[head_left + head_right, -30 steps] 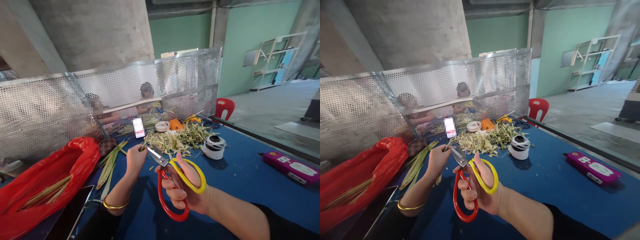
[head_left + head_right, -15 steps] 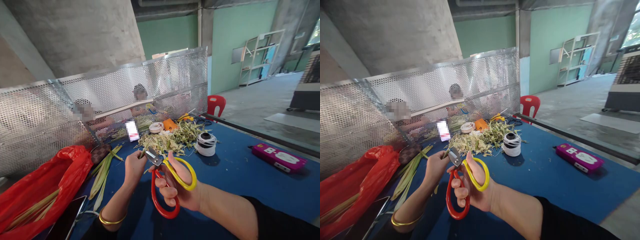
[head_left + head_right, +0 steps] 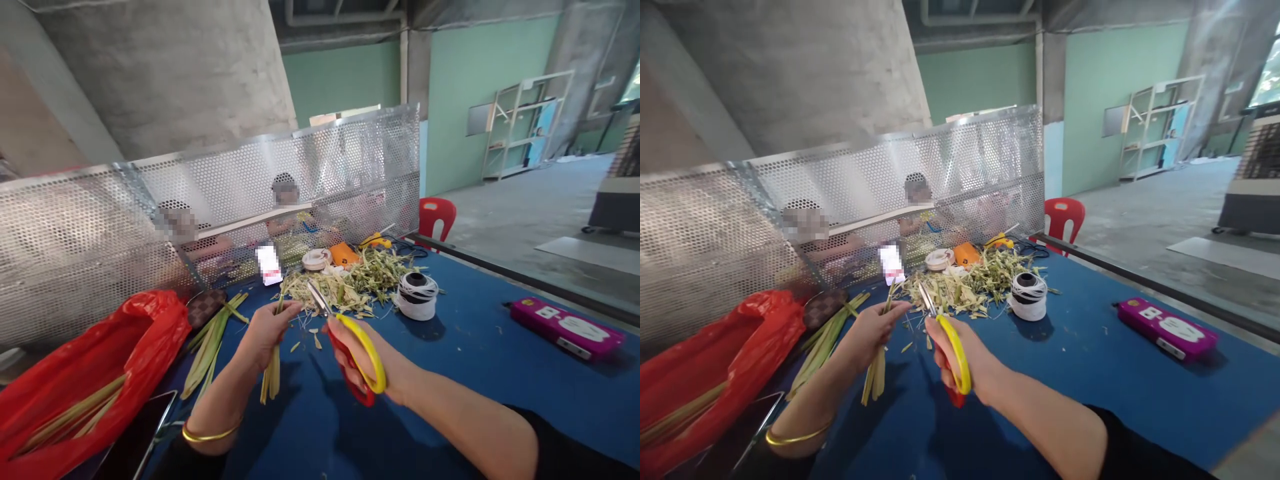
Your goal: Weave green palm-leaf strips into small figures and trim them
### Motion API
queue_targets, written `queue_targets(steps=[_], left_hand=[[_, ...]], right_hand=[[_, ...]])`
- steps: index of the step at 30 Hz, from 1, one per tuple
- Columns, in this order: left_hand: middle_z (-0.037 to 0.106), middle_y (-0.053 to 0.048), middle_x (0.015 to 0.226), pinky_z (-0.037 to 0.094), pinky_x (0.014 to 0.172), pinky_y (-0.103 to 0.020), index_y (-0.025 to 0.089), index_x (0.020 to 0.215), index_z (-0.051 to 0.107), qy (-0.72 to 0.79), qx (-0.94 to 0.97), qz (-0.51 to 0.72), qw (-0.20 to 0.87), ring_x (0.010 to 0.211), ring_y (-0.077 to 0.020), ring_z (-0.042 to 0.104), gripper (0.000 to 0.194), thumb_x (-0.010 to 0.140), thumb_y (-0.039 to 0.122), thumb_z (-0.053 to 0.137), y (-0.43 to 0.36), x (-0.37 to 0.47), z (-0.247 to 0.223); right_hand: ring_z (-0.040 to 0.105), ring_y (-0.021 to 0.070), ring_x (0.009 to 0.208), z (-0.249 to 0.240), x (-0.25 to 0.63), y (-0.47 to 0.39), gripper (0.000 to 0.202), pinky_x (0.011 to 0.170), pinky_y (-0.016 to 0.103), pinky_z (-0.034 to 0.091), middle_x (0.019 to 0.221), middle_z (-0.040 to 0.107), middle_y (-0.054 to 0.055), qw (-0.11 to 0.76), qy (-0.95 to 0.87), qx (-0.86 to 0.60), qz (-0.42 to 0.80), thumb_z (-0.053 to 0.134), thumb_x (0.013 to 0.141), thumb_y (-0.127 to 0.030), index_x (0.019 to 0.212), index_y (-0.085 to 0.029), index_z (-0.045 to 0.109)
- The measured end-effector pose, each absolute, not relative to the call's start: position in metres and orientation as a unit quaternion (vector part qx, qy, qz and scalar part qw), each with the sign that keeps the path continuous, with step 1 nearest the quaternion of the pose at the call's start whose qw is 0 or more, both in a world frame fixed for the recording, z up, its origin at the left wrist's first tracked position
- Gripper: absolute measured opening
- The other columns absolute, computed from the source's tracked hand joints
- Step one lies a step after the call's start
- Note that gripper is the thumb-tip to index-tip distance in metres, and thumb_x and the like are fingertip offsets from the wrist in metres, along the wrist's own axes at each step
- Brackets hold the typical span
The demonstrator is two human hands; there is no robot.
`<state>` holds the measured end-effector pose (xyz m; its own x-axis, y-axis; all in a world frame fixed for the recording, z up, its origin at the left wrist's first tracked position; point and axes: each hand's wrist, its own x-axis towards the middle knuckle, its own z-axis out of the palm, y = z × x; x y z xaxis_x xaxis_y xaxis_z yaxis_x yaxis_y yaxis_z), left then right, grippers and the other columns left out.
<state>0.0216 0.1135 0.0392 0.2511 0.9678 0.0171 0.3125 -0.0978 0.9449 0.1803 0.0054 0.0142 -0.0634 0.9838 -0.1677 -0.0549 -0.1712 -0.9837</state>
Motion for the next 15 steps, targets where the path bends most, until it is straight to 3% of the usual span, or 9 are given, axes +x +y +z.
queue_targets(steps=[2, 4, 5, 7, 10, 12, 15], left_hand=[[0.043, 0.006, 0.057, 0.016, 0.038, -0.018, 0.013, 0.088, 0.064, 0.456, 0.589, 0.351, 0.568, 0.041, -0.0039, 0.028, 0.034, 0.071, 0.041, 0.067, 0.114, 0.016, 0.049], [0.048, 0.004, 0.064, 0.018, 0.037, -0.016, 0.013, 0.092, 0.06, 0.406, 0.502, 0.355, 0.676, 0.042, -0.003, 0.032, 0.027, 0.077, 0.036, 0.062, 0.114, 0.011, 0.057], [0.048, 0.003, 0.065, 0.019, 0.036, -0.015, 0.012, 0.09, 0.059, 0.388, 0.463, 0.362, 0.71, 0.042, -0.003, 0.034, 0.022, 0.081, 0.033, 0.06, 0.115, 0.009, 0.059], [0.049, 0.002, 0.063, 0.022, 0.035, -0.015, 0.013, 0.082, 0.056, 0.365, 0.408, 0.384, 0.744, 0.041, -0.003, 0.036, 0.015, 0.086, 0.027, 0.053, 0.114, 0.007, 0.062], [0.052, 0.001, 0.063, 0.03, 0.036, -0.014, 0.014, 0.073, 0.053, 0.353, 0.374, 0.424, 0.745, 0.042, -0.0037, 0.042, 0.017, 0.088, 0.021, 0.049, 0.108, 0.01, 0.062], [0.057, -0.001, 0.065, 0.044, 0.047, -0.017, 0.013, 0.075, 0.057, 0.349, 0.356, 0.437, 0.749, 0.05, -0.0072, 0.053, 0.015, 0.087, 0.019, 0.051, 0.101, 0.015, 0.062], [0.063, -0.005, 0.073, 0.052, 0.068, -0.023, 0.012, 0.082, 0.062, 0.329, 0.327, 0.45, 0.763, 0.067, -0.0116, 0.061, 0.012, 0.086, 0.018, 0.052, 0.087, 0.02, 0.061]], right_hand=[[0.054, 0.0133, 0.051, 0.013, 0.19, 0.009, 0.032, 0.049, 0.024, 0.038, 0.067, 0.057, 0.0, 0.343, -0.602, -0.646, 0.321, 0.052, 0.084, -0.046, 0.102, -0.02, 0.054], [0.063, 0.0239, 0.074, 0.009, 0.2, 0.012, 0.035, 0.061, 0.03, 0.042, 0.086, 0.066, 0.01, 0.199, -0.67, -0.708, 0.101, 0.058, 0.079, -0.028, 0.112, -0.019, 0.054], [0.065, 0.0269, 0.078, 0.007, 0.204, 0.013, 0.038, 0.062, 0.032, 0.043, 0.088, 0.068, 0.012, 0.137, -0.68, -0.718, 0.064, 0.058, 0.077, -0.023, 0.115, -0.017, 0.054], [0.066, 0.0307, 0.077, 0.004, 0.21, 0.014, 0.039, 0.062, 0.035, 0.044, 0.084, 0.069, 0.017, 0.092, -0.678, -0.727, 0.047, 0.058, 0.075, -0.017, 0.113, -0.012, 0.058], [0.066, 0.0326, 0.079, 0.005, 0.212, 0.011, 0.039, 0.064, 0.037, 0.045, 0.093, 0.068, 0.021, 0.071, -0.685, -0.724, 0.028, 0.059, 0.074, -0.016, 0.112, -0.01, 0.061], [0.065, 0.0338, 0.082, 0.008, 0.211, 0.008, 0.028, 0.065, 0.038, 0.045, 0.097, 0.066, 0.022, 0.082, -0.692, -0.718, 0.005, 0.059, 0.074, -0.016, 0.101, -0.011, 0.066], [0.062, 0.0293, 0.086, 0.015, 0.201, 0.009, 0.021, 0.071, 0.037, 0.044, 0.095, 0.066, 0.014, 0.274, -0.709, -0.647, 0.059, 0.055, 0.082, -0.026, 0.096, -0.017, 0.066]])
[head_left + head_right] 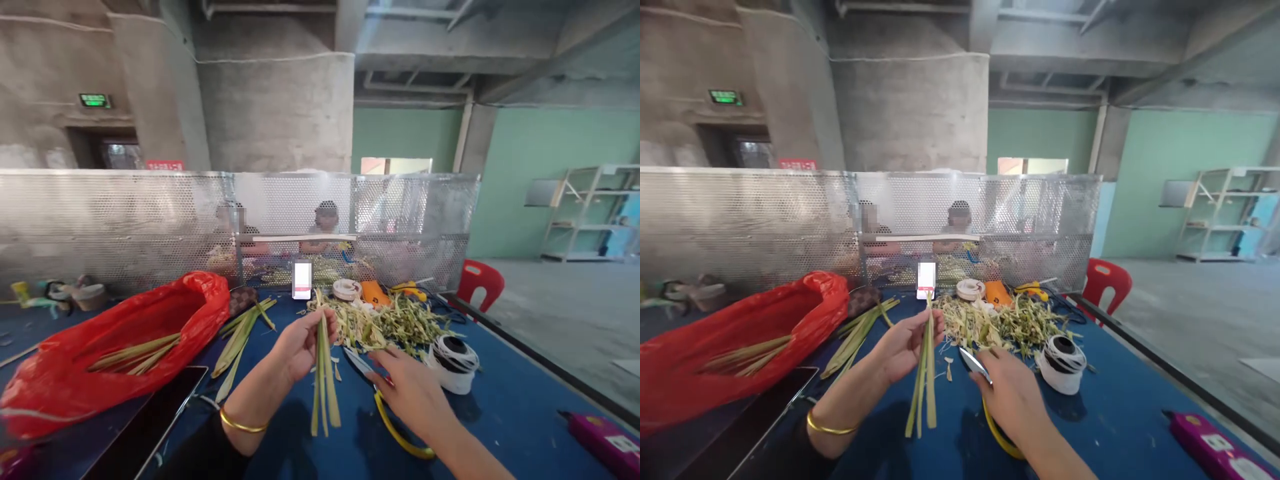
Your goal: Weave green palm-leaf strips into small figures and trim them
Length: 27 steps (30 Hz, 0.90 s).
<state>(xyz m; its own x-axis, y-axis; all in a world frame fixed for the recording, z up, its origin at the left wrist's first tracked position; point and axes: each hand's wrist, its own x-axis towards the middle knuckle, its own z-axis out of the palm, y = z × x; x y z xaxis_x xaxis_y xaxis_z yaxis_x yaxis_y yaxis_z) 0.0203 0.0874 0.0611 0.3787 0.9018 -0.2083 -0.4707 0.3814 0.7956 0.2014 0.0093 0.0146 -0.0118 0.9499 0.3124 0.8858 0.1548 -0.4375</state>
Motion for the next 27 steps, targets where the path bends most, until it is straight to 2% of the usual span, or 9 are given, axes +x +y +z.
queue_targets(steps=[2, 3, 7, 11, 14, 16, 19, 22, 27], left_hand=[[0.066, -0.006, 0.08, 0.052, 0.071, -0.023, 0.012, 0.086, 0.065, 0.321, 0.31, 0.46, 0.768, 0.072, -0.0124, 0.062, 0.013, 0.085, 0.019, 0.054, 0.078, 0.022, 0.058], [0.067, -0.006, 0.083, 0.051, 0.069, -0.023, 0.012, 0.089, 0.066, 0.322, 0.306, 0.462, 0.768, 0.073, -0.0126, 0.062, 0.014, 0.084, 0.021, 0.056, 0.073, 0.021, 0.055], [0.067, -0.006, 0.092, 0.047, 0.064, -0.022, 0.014, 0.095, 0.069, 0.362, 0.336, 0.455, 0.741, 0.077, -0.0132, 0.061, 0.022, 0.079, 0.026, 0.059, 0.056, 0.014, 0.036], [0.066, -0.005, 0.074, 0.045, 0.061, -0.023, 0.013, 0.088, 0.071, 0.389, 0.337, 0.465, 0.721, 0.068, -0.0137, 0.059, 0.024, 0.071, 0.029, 0.067, 0.048, 0.004, 0.015], [0.061, 0.0, 0.062, 0.044, 0.059, -0.023, 0.013, 0.077, 0.07, 0.407, 0.332, 0.489, 0.697, 0.06, -0.012, 0.056, 0.023, 0.062, 0.031, 0.074, 0.049, 0.001, 0.005], [0.06, 0.0, 0.06, 0.043, 0.058, -0.023, 0.014, 0.072, 0.069, 0.425, 0.325, 0.493, 0.686, 0.058, -0.0114, 0.055, 0.023, 0.059, 0.031, 0.076, 0.052, 0.0, 0.0], [0.064, -0.002, 0.066, 0.042, 0.055, -0.022, 0.013, 0.077, 0.07, 0.456, 0.313, 0.481, 0.68, 0.059, -0.0114, 0.057, 0.025, 0.059, 0.031, 0.076, 0.057, -0.002, -0.004], [0.067, -0.004, 0.071, 0.037, 0.051, -0.02, 0.013, 0.08, 0.072, 0.479, 0.309, 0.471, 0.674, 0.058, -0.0103, 0.056, 0.028, 0.058, 0.03, 0.076, 0.061, -0.004, -0.004], [0.069, -0.004, 0.07, 0.034, 0.049, -0.02, 0.014, 0.077, 0.072, 0.493, 0.316, 0.458, 0.669, 0.059, -0.0107, 0.057, 0.028, 0.054, 0.03, 0.078, 0.059, -0.002, -0.003]], right_hand=[[0.061, 0.0244, 0.082, 0.018, 0.189, 0.013, 0.029, 0.073, 0.034, 0.044, 0.089, 0.067, 0.009, 0.414, -0.682, -0.568, 0.204, 0.053, 0.085, -0.042, 0.096, -0.019, 0.065], [0.06, 0.023, 0.078, 0.02, 0.181, 0.016, 0.032, 0.07, 0.032, 0.044, 0.084, 0.066, 0.007, 0.451, -0.653, -0.537, 0.287, 0.054, 0.083, -0.047, 0.092, -0.018, 0.064], [0.047, 0.0133, 0.057, 0.019, 0.147, 0.025, 0.038, 0.057, 0.025, 0.038, 0.06, 0.051, -0.001, 0.465, -0.566, -0.45, 0.51, 0.057, 0.079, -0.053, 0.072, -0.016, 0.059], [0.034, 0.0085, 0.051, 0.005, 0.129, 0.025, 0.035, 0.049, 0.022, 0.027, 0.054, 0.039, -0.006, 0.456, -0.558, -0.464, 0.515, 0.065, 0.074, -0.046, 0.063, -0.016, 0.052], [0.032, 0.0082, 0.049, -0.008, 0.13, 0.023, 0.037, 0.047, 0.022, 0.025, 0.05, 0.035, -0.007, 0.427, -0.572, -0.492, 0.499, 0.064, 0.074, -0.047, 0.059, -0.017, 0.048], [0.038, 0.0093, 0.047, -0.012, 0.135, 0.023, 0.037, 0.047, 0.022, 0.029, 0.05, 0.04, -0.007, 0.407, -0.568, -0.504, 0.507, 0.063, 0.075, -0.05, 0.062, -0.018, 0.051], [0.049, 0.012, 0.048, -0.01, 0.146, 0.026, 0.035, 0.049, 0.024, 0.038, 0.054, 0.05, -0.004, 0.396, -0.549, -0.512, 0.53, 0.061, 0.075, -0.052, 0.071, -0.018, 0.057], [0.049, 0.0112, 0.049, -0.003, 0.155, 0.03, 0.033, 0.052, 0.025, 0.04, 0.053, 0.05, -0.005, 0.399, -0.528, -0.522, 0.538, 0.065, 0.072, -0.05, 0.073, -0.018, 0.06], [0.047, 0.0095, 0.051, -0.002, 0.158, 0.028, 0.031, 0.051, 0.022, 0.035, 0.059, 0.054, -0.004, 0.376, -0.528, -0.476, 0.594, 0.068, 0.071, -0.047, 0.074, -0.016, 0.061]])
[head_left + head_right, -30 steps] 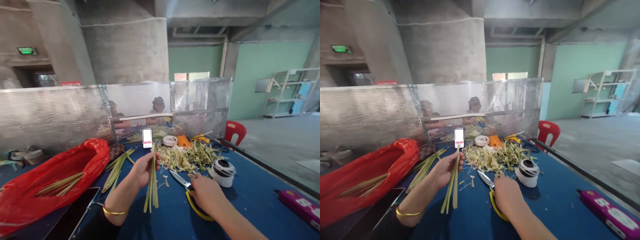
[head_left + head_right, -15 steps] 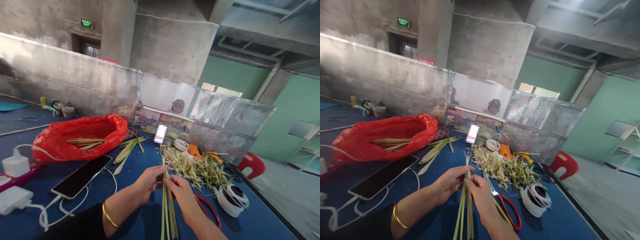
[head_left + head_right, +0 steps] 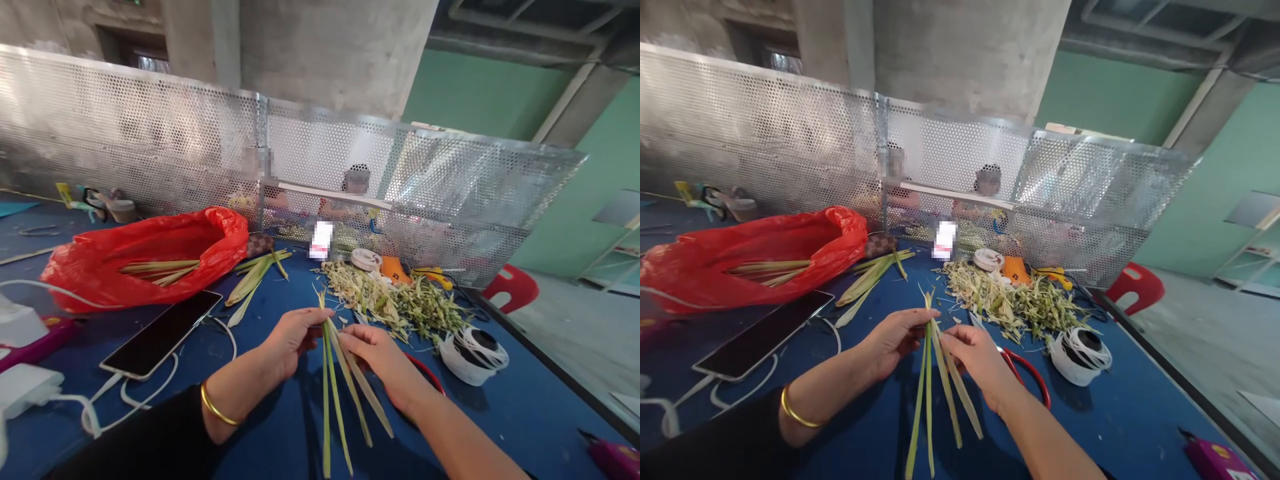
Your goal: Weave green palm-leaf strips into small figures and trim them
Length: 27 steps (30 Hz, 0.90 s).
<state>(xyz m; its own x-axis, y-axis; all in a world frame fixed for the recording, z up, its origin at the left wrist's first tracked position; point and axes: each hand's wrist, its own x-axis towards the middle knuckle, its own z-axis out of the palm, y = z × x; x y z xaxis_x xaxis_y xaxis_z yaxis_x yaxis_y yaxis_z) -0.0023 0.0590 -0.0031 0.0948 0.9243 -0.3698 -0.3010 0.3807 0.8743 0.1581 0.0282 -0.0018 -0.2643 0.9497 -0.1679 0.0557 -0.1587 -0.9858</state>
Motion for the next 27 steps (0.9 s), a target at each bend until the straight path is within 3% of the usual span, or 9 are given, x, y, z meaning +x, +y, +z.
queue_targets(steps=[4, 6, 9, 12, 17, 23, 25, 27], left_hand=[[0.069, -0.004, 0.068, 0.031, 0.045, -0.019, 0.014, 0.074, 0.071, 0.499, 0.327, 0.449, 0.665, 0.056, -0.01, 0.056, 0.027, 0.053, 0.03, 0.079, 0.055, 0.0, 0.0], [0.069, -0.004, 0.068, 0.03, 0.045, -0.019, 0.014, 0.072, 0.071, 0.504, 0.33, 0.45, 0.659, 0.055, -0.0098, 0.056, 0.024, 0.054, 0.028, 0.079, 0.054, 0.001, 0.003], [0.067, -0.003, 0.065, 0.033, 0.045, -0.02, 0.014, 0.069, 0.069, 0.511, 0.327, 0.464, 0.646, 0.054, -0.0097, 0.056, 0.022, 0.055, 0.027, 0.079, 0.054, 0.0, 0.006], [0.064, -0.001, 0.06, 0.037, 0.047, -0.021, 0.014, 0.068, 0.068, 0.51, 0.32, 0.488, 0.632, 0.053, -0.0097, 0.056, 0.022, 0.055, 0.028, 0.079, 0.054, -0.001, 0.007], [0.063, -0.001, 0.059, 0.039, 0.046, -0.021, 0.013, 0.07, 0.067, 0.494, 0.328, 0.507, 0.626, 0.054, -0.0103, 0.056, 0.025, 0.055, 0.029, 0.079, 0.054, -0.002, 0.004], [0.066, -0.004, 0.069, 0.045, 0.051, -0.022, 0.011, 0.082, 0.067, 0.463, 0.363, 0.492, 0.642, 0.059, -0.0116, 0.06, 0.026, 0.061, 0.026, 0.075, 0.053, -0.002, 0.007], [0.066, -0.003, 0.072, 0.047, 0.054, -0.023, 0.011, 0.091, 0.065, 0.449, 0.381, 0.492, 0.641, 0.061, -0.0124, 0.061, 0.032, 0.061, 0.017, 0.073, 0.053, -0.001, 0.009], [0.065, -0.001, 0.071, 0.049, 0.055, -0.024, 0.013, 0.102, 0.058, 0.445, 0.405, 0.504, 0.62, 0.062, -0.0132, 0.062, 0.043, 0.061, 0.01, 0.07, 0.053, 0.0, 0.009]], right_hand=[[0.047, 0.0107, 0.052, -0.005, 0.156, 0.029, 0.022, 0.054, 0.024, 0.036, 0.056, 0.052, -0.004, 0.365, -0.569, -0.488, 0.552, 0.065, 0.073, -0.038, 0.069, -0.016, 0.059], [0.05, 0.0134, 0.057, -0.005, 0.158, 0.03, 0.018, 0.058, 0.026, 0.038, 0.06, 0.055, -0.002, 0.374, -0.626, -0.512, 0.454, 0.061, 0.076, -0.035, 0.071, -0.018, 0.059], [0.055, 0.0187, 0.075, -0.001, 0.159, 0.026, 0.016, 0.068, 0.03, 0.04, 0.082, 0.062, 0.004, 0.414, -0.698, -0.53, 0.245, 0.058, 0.079, -0.036, 0.085, -0.02, 0.061], [0.052, 0.018, 0.069, 0.0, 0.156, 0.017, 0.017, 0.065, 0.029, 0.037, 0.073, 0.058, 0.003, 0.382, -0.752, -0.515, 0.154, 0.055, 0.083, -0.035, 0.073, -0.022, 0.057], [0.044, 0.0154, 0.057, -0.005, 0.146, 0.009, 0.019, 0.055, 0.027, 0.028, 0.064, 0.052, -0.001, 0.305, -0.76, -0.535, 0.206, 0.059, 0.079, -0.032, 0.066, -0.023, 0.05], [0.037, 0.0116, 0.052, -0.001, 0.147, 0.015, 0.028, 0.051, 0.025, 0.029, 0.053, 0.039, -0.005, 0.327, -0.704, -0.54, 0.325, 0.049, 0.084, -0.034, 0.06, -0.021, 0.041], [0.038, 0.0103, 0.048, 0.001, 0.148, 0.017, 0.021, 0.048, 0.024, 0.03, 0.052, 0.041, -0.006, 0.359, -0.671, -0.528, 0.376, 0.05, 0.084, -0.034, 0.068, -0.02, 0.047], [0.04, 0.0098, 0.043, 0.003, 0.149, 0.017, 0.015, 0.045, 0.023, 0.032, 0.052, 0.045, -0.008, 0.403, -0.628, -0.504, 0.435, 0.051, 0.084, -0.035, 0.09, -0.021, 0.053]])
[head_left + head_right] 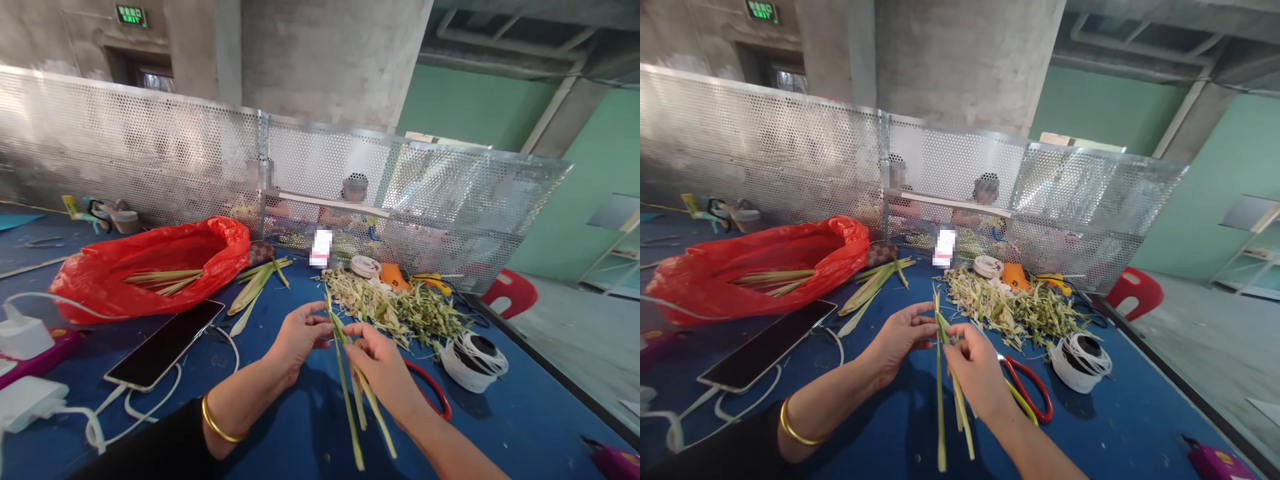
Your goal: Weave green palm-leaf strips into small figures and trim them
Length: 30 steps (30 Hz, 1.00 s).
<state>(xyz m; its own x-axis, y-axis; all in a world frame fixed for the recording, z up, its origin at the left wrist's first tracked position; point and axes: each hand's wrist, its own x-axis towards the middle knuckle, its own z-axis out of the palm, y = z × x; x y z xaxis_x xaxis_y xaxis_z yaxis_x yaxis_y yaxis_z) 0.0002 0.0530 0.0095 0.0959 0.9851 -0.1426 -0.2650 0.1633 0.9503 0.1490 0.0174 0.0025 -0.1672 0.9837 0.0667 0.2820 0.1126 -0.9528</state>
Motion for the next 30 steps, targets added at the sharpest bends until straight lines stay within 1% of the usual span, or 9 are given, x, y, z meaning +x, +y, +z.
queue_targets(steps=[2, 3, 7, 11, 14, 17, 20, 23, 30], left_hand=[[0.062, 0.002, 0.068, 0.049, 0.054, -0.024, 0.015, 0.106, 0.051, 0.45, 0.44, 0.514, 0.583, 0.061, -0.0136, 0.062, 0.048, 0.062, 0.008, 0.067, 0.052, 0.001, 0.009], [0.06, 0.004, 0.066, 0.048, 0.052, -0.024, 0.016, 0.105, 0.048, 0.457, 0.459, 0.514, 0.563, 0.059, -0.0134, 0.062, 0.046, 0.063, 0.007, 0.066, 0.051, 0.002, 0.009], [0.057, 0.005, 0.065, 0.046, 0.045, -0.023, 0.019, 0.101, 0.042, 0.475, 0.503, 0.494, 0.526, 0.052, -0.0127, 0.06, 0.041, 0.067, 0.009, 0.062, 0.049, 0.002, 0.008], [0.063, -0.001, 0.071, 0.05, 0.052, -0.026, 0.016, 0.106, 0.039, 0.456, 0.484, 0.483, 0.57, 0.058, -0.0146, 0.063, 0.043, 0.072, 0.022, 0.065, 0.049, 0.001, 0.008], [0.065, -0.003, 0.076, 0.051, 0.058, -0.028, 0.014, 0.118, 0.037, 0.449, 0.493, 0.48, 0.57, 0.062, -0.015, 0.064, 0.051, 0.076, 0.025, 0.063, 0.048, 0.001, 0.009], [0.062, 0.0, 0.08, 0.05, 0.06, -0.027, 0.02, 0.134, 0.032, 0.433, 0.564, 0.468, 0.525, 0.065, -0.0141, 0.062, 0.066, 0.075, 0.023, 0.061, 0.045, 0.002, 0.01], [0.061, 0.001, 0.085, 0.047, 0.063, -0.026, 0.03, 0.142, 0.027, 0.429, 0.651, 0.44, 0.446, 0.067, -0.013, 0.06, 0.074, 0.077, 0.027, 0.061, 0.041, 0.002, 0.012], [0.062, 0.001, 0.089, 0.045, 0.063, -0.025, 0.032, 0.145, 0.021, 0.46, 0.678, 0.439, 0.371, 0.067, -0.0129, 0.059, 0.08, 0.076, 0.031, 0.062, 0.038, 0.001, 0.013], [0.057, 0.006, 0.073, 0.045, 0.071, -0.025, 0.033, 0.143, 0.026, 0.473, 0.684, 0.459, 0.312, 0.066, -0.0118, 0.056, 0.076, 0.075, 0.016, 0.055, 0.04, -0.002, 0.01]], right_hand=[[0.042, 0.0095, 0.039, 0.004, 0.15, 0.018, 0.029, 0.042, 0.022, 0.034, 0.052, 0.049, -0.009, 0.443, -0.594, -0.478, 0.47, 0.053, 0.083, -0.035, 0.108, -0.02, 0.051], [0.043, 0.0091, 0.038, 0.005, 0.15, 0.017, 0.031, 0.042, 0.022, 0.035, 0.052, 0.051, -0.008, 0.458, -0.586, -0.467, 0.478, 0.055, 0.082, -0.035, 0.11, -0.019, 0.053], [0.053, 0.0097, 0.047, 0.011, 0.152, 0.015, 0.021, 0.049, 0.024, 0.041, 0.067, 0.065, 0.002, 0.493, -0.56, -0.413, 0.522, 0.058, 0.081, -0.032, 0.09, -0.015, 0.066], [0.062, 0.0135, 0.063, 0.017, 0.154, 0.014, 0.018, 0.064, 0.027, 0.048, 0.084, 0.07, 0.006, 0.52, -0.556, -0.372, 0.531, 0.063, 0.079, -0.029, 0.092, -0.017, 0.067], [0.063, 0.0145, 0.06, 0.014, 0.155, 0.015, 0.017, 0.062, 0.028, 0.049, 0.082, 0.07, 0.005, 0.545, -0.576, -0.404, 0.456, 0.063, 0.08, -0.033, 0.089, -0.018, 0.066], [0.062, 0.0153, 0.058, 0.009, 0.157, 0.018, 0.017, 0.059, 0.029, 0.051, 0.077, 0.069, 0.005, 0.571, -0.606, -0.418, 0.362, 0.06, 0.083, -0.034, 0.084, -0.019, 0.067], [0.062, 0.0161, 0.063, 0.008, 0.159, 0.019, 0.012, 0.062, 0.028, 0.052, 0.073, 0.065, 0.003, 0.58, -0.664, -0.397, 0.254, 0.059, 0.083, -0.027, 0.086, -0.021, 0.069], [0.062, 0.0163, 0.071, 0.009, 0.16, 0.017, 0.013, 0.066, 0.028, 0.051, 0.078, 0.064, 0.003, 0.576, -0.716, -0.366, 0.145, 0.057, 0.085, -0.018, 0.09, -0.023, 0.069], [0.062, 0.0156, 0.074, 0.003, 0.158, 0.012, 0.021, 0.069, 0.028, 0.051, 0.084, 0.065, 0.004, 0.536, -0.764, -0.343, 0.107, 0.052, 0.088, -0.014, 0.102, -0.022, 0.065]])
